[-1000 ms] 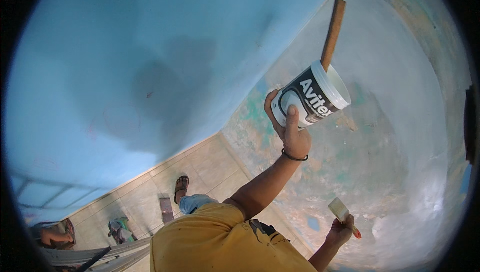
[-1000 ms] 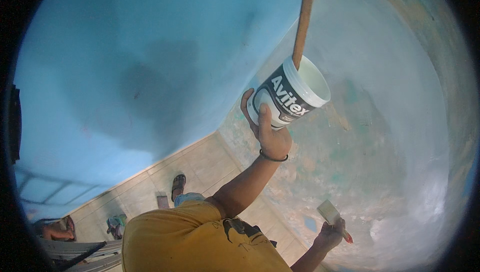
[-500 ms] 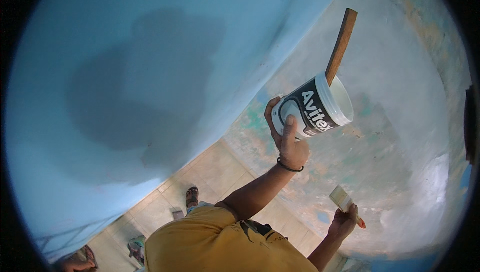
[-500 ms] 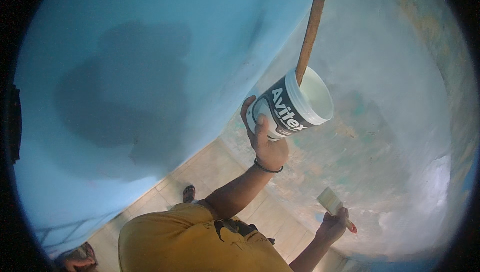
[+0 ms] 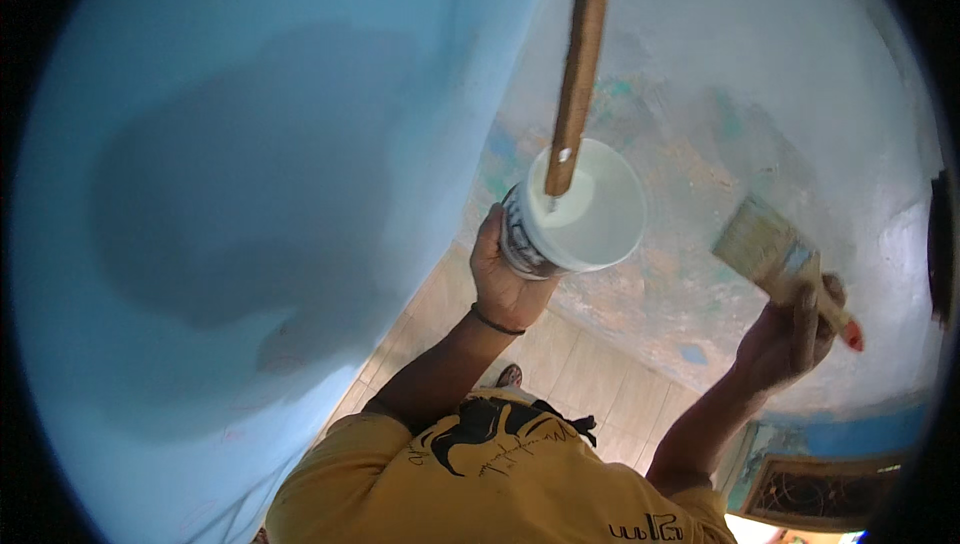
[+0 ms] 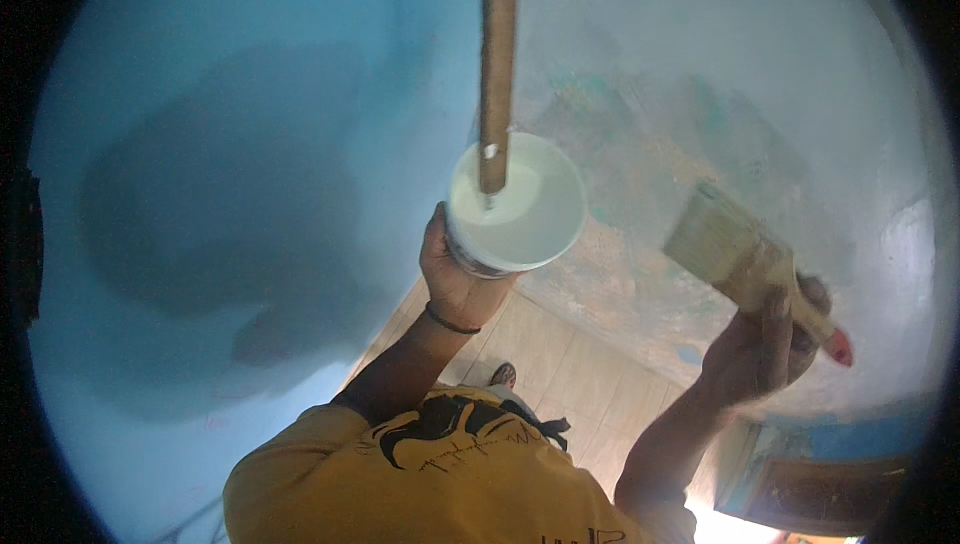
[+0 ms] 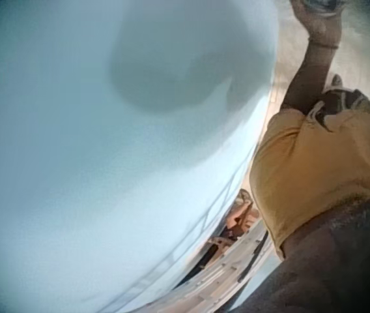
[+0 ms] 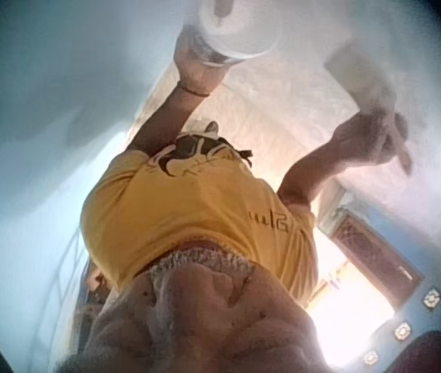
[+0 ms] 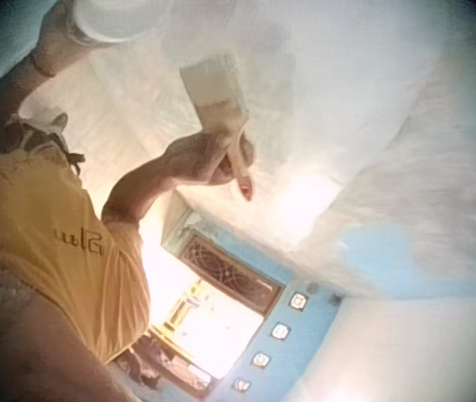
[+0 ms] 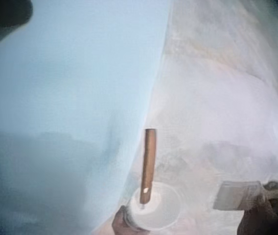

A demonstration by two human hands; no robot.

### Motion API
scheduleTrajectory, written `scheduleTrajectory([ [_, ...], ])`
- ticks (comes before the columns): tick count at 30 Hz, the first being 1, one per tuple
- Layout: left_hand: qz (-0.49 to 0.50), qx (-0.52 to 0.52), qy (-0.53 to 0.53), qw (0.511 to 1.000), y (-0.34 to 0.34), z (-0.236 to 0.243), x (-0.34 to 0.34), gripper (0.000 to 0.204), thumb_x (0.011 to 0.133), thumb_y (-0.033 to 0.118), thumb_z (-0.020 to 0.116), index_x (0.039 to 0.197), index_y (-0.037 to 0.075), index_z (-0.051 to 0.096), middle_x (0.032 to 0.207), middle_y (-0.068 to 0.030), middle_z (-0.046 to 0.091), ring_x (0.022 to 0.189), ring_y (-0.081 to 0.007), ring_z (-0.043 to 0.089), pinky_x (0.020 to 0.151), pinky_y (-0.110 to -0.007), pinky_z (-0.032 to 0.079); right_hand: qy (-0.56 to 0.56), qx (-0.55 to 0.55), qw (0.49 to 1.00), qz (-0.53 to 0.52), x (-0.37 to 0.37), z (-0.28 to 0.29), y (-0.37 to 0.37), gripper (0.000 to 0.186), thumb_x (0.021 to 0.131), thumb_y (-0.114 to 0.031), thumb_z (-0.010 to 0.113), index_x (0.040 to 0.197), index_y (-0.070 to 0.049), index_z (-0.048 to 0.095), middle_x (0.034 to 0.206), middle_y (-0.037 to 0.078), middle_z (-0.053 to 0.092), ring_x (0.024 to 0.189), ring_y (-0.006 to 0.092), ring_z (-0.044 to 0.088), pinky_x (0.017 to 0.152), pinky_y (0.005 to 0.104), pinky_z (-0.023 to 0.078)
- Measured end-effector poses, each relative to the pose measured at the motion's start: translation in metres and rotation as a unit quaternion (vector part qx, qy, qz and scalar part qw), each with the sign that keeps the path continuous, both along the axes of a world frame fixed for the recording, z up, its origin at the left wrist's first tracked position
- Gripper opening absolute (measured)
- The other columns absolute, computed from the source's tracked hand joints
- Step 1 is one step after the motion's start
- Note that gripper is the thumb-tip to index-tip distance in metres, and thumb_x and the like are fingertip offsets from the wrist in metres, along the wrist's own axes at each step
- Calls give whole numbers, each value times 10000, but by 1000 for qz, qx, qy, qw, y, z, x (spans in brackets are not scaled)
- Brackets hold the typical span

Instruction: The person paints a ceiling with white paint using a brush. They repeatedly dip the brush into a paint container and apply paint to the ceiling surface, covering patches of old paint and discoloration.

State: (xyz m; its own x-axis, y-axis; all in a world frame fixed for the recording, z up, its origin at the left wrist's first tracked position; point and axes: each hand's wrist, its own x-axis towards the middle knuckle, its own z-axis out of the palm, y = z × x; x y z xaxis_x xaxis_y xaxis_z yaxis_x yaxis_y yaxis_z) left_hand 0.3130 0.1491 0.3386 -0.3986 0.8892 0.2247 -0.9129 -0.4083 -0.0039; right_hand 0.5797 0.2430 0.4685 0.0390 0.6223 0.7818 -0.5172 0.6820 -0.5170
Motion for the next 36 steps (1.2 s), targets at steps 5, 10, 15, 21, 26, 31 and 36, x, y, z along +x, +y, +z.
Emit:
scheduleTrajectory([
  [5, -144, 138, -41, 979, -8, -26, 38, 696, 1024, 559, 429, 1592, 171, 322, 1614, -194, 342, 1482, -411, 372, 1147, -721, 314, -171, 145, 974, 43, -29, 65, -8, 315, 940, -38, 687, 1232, 34, 593, 1074, 170, 680, 1070, 247, 674, 997, 383, 538],
  [10, -119, 73, -40, 989, -22, -22, 74, 674, 1026, 515, 476, 1548, 96, 397, 1559, -196, 440, 1437, -380, 444, 1152, -641, 365, -269, 151, 937, 164, -42, 67, -9, 325, 849, -15, 781, 1127, 23, 616, 1014, 149, 693, 958, 221, 704, 865, 360, 590],
  [15, -87, 23, -74, 993, -17, -9, 79, 611, 1047, 435, 496, 1484, 8, 463, 1463, -203, 557, 1376, -345, 519, 1161, -550, 395, -344, 147, 904, 208, -51, 70, 10, 333, 794, 42, 813, 1075, 26, 635, 960, 117, 679, 897, 225, 695, 808, 351, 583],
  [21, -115, 21, -82, 990, -12, -4, 59, 554, 1059, 406, 487, 1434, -2, 519, 1435, -213, 579, 1361, -345, 532, 1158, -548, 400, -379, 116, 885, 246, -73, 59, 19, 325, 787, 55, 825, 1057, -47, 675, 1014, 51, 694, 960, 178, 681, 849, 331, 543],
  [26, -110, 18, -99, 989, -11, -16, 43, 548, 1056, 413, 494, 1415, 1, 540, 1425, -214, 587, 1352, -347, 538, 1150, -551, 409, -407, 111, 868, 262, -95, 45, 20, 323, 792, 37, 830, 1060, -49, 670, 1031, 47, 692, 979, 184, 679, 854, 339, 546],
  [31, -116, -10, -109, 987, -16, -50, -2, 528, 1049, 394, 517, 1406, 6, 549, 1412, -209, 596, 1346, -346, 542, 1144, -567, 410, -422, 142, 861, 246, -141, 10, 14, 314, 799, 91, 784, 1075, 10, 659, 999, 95, 684, 946, 228, 688, 819, 361, 542],
  [36, -106, -15, -128, 986, -17, -55, -8, 528, 1047, 378, 525, 1415, 1, 534, 1410, -213, 596, 1343, -348, 547, 1145, -571, 409, -440, 144, 848, 258, -151, 5, 19, 316, 805, 86, 782, 1082, 5, 655, 1011, 96, 686, 957, 225, 687, 825, 357, 534],
])
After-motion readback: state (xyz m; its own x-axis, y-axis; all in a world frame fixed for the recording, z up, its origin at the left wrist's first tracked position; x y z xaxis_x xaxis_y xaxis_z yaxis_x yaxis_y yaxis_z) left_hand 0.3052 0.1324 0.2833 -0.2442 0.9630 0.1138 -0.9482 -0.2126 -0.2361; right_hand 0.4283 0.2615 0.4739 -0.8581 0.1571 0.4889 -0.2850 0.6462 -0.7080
